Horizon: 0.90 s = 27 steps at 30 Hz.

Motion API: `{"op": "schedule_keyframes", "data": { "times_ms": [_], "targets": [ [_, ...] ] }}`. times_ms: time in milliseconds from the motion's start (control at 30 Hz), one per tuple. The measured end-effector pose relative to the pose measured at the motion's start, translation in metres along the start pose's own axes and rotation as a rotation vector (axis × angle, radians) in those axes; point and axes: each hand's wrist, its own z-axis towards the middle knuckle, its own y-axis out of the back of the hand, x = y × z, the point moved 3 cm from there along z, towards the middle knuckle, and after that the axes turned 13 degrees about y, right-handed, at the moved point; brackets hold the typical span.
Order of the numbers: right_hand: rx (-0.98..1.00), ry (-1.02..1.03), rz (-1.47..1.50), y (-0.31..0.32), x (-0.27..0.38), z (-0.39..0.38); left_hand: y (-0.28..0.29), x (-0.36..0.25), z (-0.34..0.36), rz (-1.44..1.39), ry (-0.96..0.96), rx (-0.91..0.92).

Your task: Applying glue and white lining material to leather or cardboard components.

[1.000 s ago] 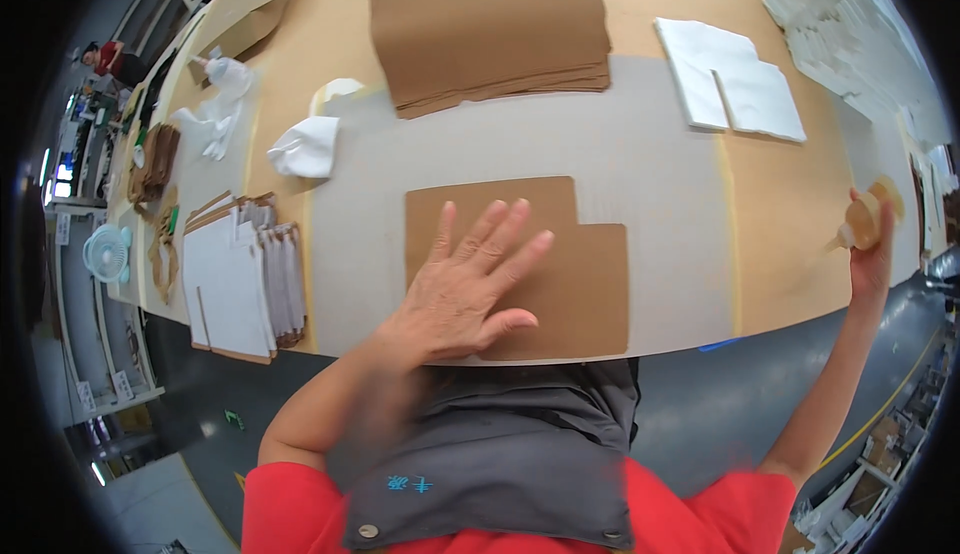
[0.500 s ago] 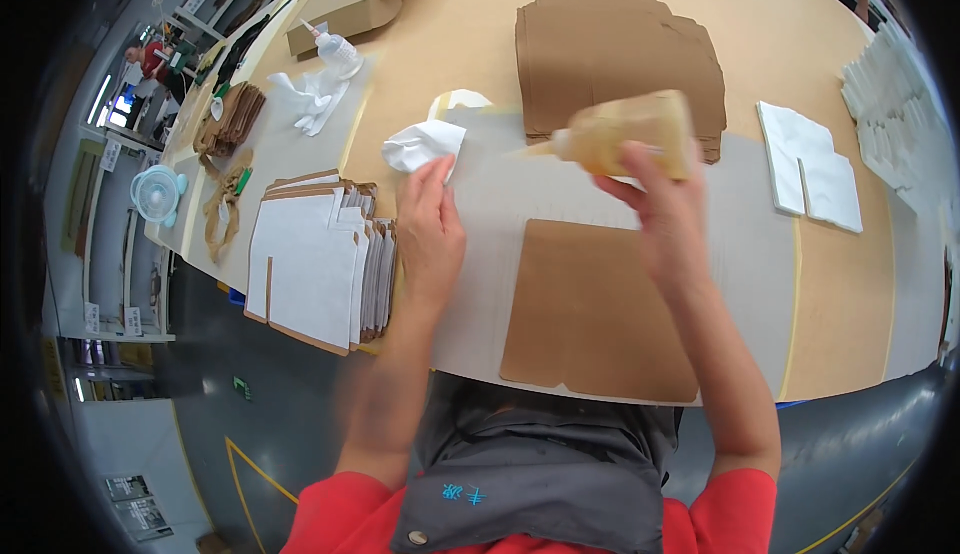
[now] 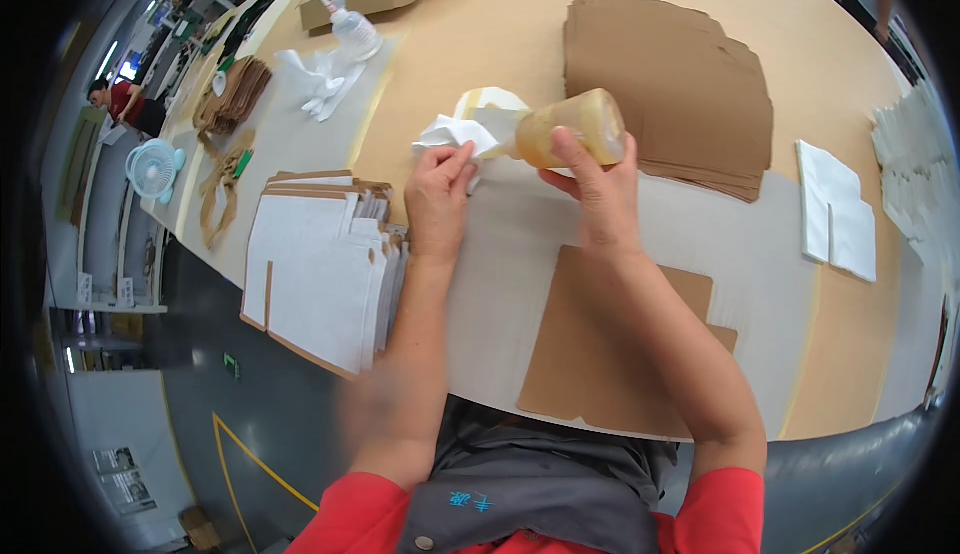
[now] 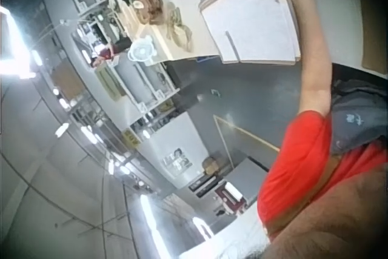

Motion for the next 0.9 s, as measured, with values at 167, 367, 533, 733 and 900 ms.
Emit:
{"op": "schedule_keyframes", "data": {
  "times_ms": [167,367,533,733,900],
  "targets": [
    [0.033,-0.031,-0.067,0.025,0.008,0.004,-0.006,-0.005,-0.013,-0.029,-0.104,0.007],
    [0.162,0.073,-0.298,0.013,0.036,0.025,-0.007,-0.018,-0.037,-0.001,-0.301,-0.081],
    [0.160,0.271,-0.345,0.003,0.071,0.031,-0.001,-0.008,-0.040,0.149,-0.487,-0.001],
    [0.006,0.174,0.120,0.080,0.126,-0.025,0.008,-0.013,-0.043,0.149,-0.337,-0.077],
    [-0.086,0.224,-0.060,0.148,0.138,-0.101,0.029,-0.039,-0.079,0.092,-0.303,-0.115]
  ]
}}
